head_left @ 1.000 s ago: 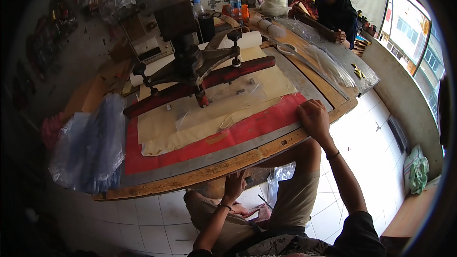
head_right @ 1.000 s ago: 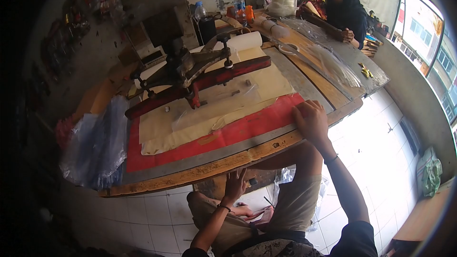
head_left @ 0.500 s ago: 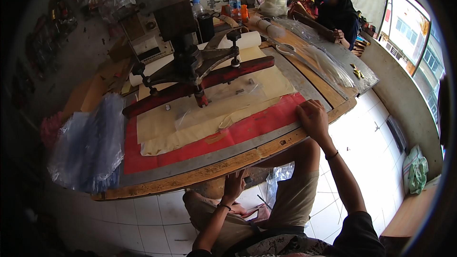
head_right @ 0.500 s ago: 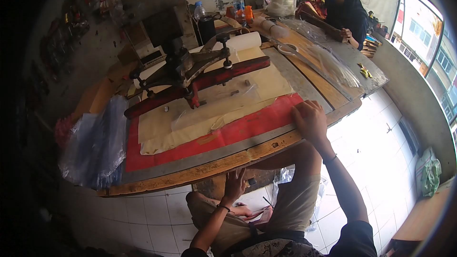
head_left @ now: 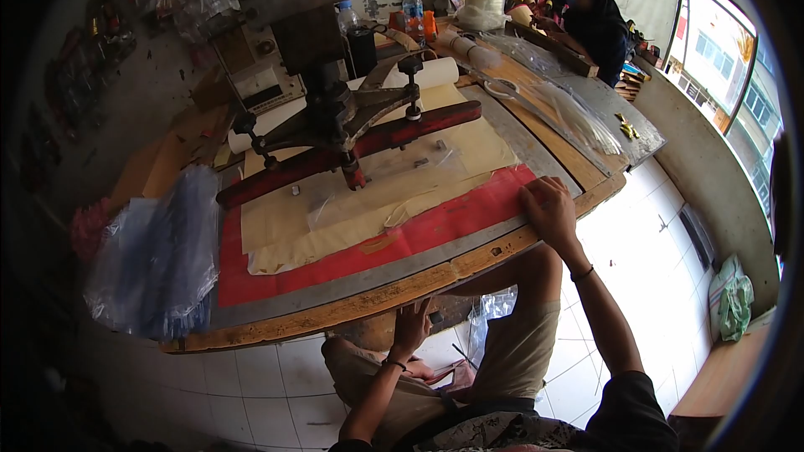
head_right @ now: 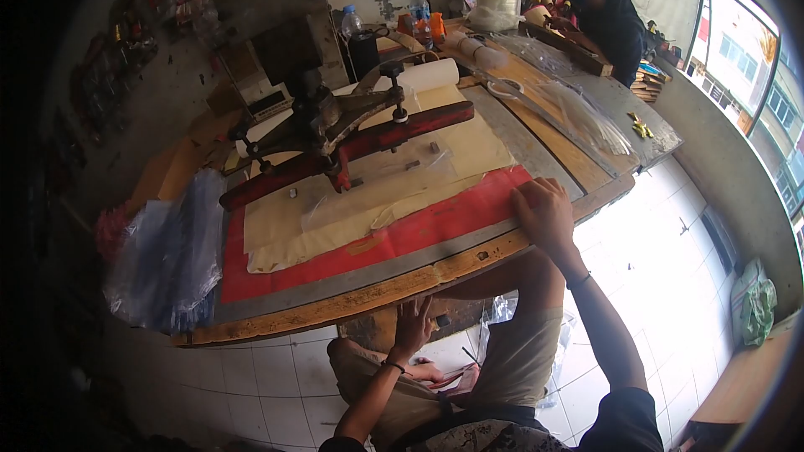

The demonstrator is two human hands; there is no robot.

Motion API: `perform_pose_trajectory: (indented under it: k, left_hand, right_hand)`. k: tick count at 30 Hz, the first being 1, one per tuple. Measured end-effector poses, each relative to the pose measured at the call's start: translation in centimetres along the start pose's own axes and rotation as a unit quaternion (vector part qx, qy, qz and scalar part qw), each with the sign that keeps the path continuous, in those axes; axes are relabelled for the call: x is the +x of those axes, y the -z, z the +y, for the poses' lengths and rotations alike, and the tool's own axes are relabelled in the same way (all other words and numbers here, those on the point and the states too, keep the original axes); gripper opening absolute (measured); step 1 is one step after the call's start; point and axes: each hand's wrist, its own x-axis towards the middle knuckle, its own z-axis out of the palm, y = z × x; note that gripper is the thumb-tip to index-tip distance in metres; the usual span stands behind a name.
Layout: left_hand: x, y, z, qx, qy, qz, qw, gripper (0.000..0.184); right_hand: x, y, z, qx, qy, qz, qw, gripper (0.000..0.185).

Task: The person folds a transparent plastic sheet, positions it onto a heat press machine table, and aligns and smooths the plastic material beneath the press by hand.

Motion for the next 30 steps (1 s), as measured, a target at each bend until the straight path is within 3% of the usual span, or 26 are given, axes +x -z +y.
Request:
perform_pose_trajectory:
  k: [10,13,20,21,22,24,25,28,30]
  left_hand:
    - [0.0,-0.3,-0.2,0.003,-0.01,0.016,1.0,0.079]
    - [0.6,2.2,2.4,-0.059,0.038,0.01,0.998,0.076]
    - [4.7,5.0,10.9,-0.166,-0.145,0.053,0.974,0.066]
    - [4.7,5.5,12.5,-0.145,-0.175,0.005,0.974,0.06]
    - [4.7,6.0,13.6,-0.179,-0.193,-0.131,0.956,0.055]
    - [3.3,5.4,15.5,-0.345,-0.125,-0.165,0.916,0.051]
    - [3.2,6.1,15.0,-0.351,-0.147,-0.194,0.904,0.051]
    - [2.9,18.1,12.8,-0.385,-0.167,-0.288,0.861,0.042]
    - [2.6,26.2,10.6,-0.434,-0.186,-0.31,0.825,0.031]
  right_hand:
    - [0.0,0.1,-0.1,-0.001,0.004,0.003,1.0,0.019]
    - [0.0,-0.1,-0.1,-0.002,0.011,0.015,1.0,0.018]
    - [-0.1,-0.7,0.8,0.001,0.023,0.012,1.0,0.019]
    - [-0.2,-0.8,0.9,0.0,0.021,0.014,1.0,0.019]
    - [0.0,-0.6,1.0,-0.002,0.02,0.019,1.0,0.019]
    - [-0.1,-0.3,0.6,-0.006,0.017,0.01,1.0,0.019]
    - [0.1,-0.2,0.5,-0.006,0.016,0.005,1.0,0.019]
    - [0.8,-0.2,0.7,-0.018,0.017,-0.025,0.999,0.019]
    - [2.6,-0.2,1.7,-0.007,0.025,-0.1,0.995,0.023]
